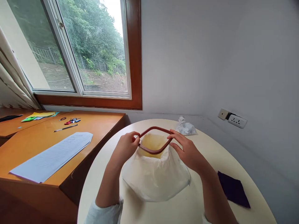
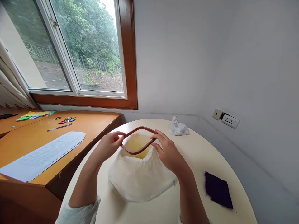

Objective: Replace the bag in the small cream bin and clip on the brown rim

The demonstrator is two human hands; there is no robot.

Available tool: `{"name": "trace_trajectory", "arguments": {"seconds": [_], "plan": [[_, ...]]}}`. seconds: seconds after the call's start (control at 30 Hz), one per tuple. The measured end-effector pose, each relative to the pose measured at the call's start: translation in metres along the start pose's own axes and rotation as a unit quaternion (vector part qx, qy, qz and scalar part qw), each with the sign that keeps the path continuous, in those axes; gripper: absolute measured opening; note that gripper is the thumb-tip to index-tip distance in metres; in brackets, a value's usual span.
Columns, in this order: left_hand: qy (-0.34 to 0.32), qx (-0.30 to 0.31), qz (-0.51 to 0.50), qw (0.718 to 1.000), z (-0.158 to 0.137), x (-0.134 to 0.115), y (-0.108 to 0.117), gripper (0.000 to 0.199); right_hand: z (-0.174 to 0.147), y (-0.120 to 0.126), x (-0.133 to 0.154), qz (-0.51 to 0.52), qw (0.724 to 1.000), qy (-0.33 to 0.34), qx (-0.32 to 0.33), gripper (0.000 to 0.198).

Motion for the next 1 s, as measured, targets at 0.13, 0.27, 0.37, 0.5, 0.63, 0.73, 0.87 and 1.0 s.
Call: {"name": "trace_trajectory", "arguments": {"seconds": [0.13,0.27,0.37,0.5,0.63,0.73,0.87,1.0], "plan": [[0.012,0.003,0.033,0.999,-0.001,0.000,0.000,0.039,0.005,-0.011,-0.013,0.005,1.000,-0.018,-0.006,0.033],[0.018,0.025,0.050,0.998,-0.004,-0.002,-0.003,0.046,0.008,-0.022,-0.021,0.012,0.999,-0.036,-0.005,0.038],[0.024,0.056,0.050,0.997,-0.007,-0.003,-0.007,0.049,0.009,-0.025,-0.024,0.011,0.999,-0.038,-0.009,0.039],[0.022,0.084,0.051,0.995,-0.008,-0.004,-0.012,0.045,0.009,-0.024,-0.022,-0.005,1.000,-0.029,-0.011,0.040],[0.017,0.091,0.057,0.994,-0.009,-0.007,-0.011,0.044,0.006,-0.020,-0.016,-0.024,0.999,-0.024,-0.012,0.042],[0.010,0.082,0.071,0.994,-0.010,-0.010,-0.009,0.044,0.003,-0.017,-0.011,-0.045,0.998,-0.030,-0.013,0.042],[0.007,0.085,0.081,0.993,-0.011,-0.009,-0.008,0.044,0.000,-0.016,-0.008,-0.053,0.998,-0.038,0.001,0.043],[0.008,0.111,0.089,0.990,-0.010,-0.006,-0.012,0.042,-0.001,-0.021,-0.006,-0.057,0.997,-0.042,0.037,0.043]]}}
Point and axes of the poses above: each hand's wrist, its own z-axis towards the middle knuckle, its own y-axis out of the back of the hand, x = y × z, the point moved 5 cm from there along z, towards the middle knuckle, and after that the axes turned 5 degrees about -y, right-handed, at the moved point
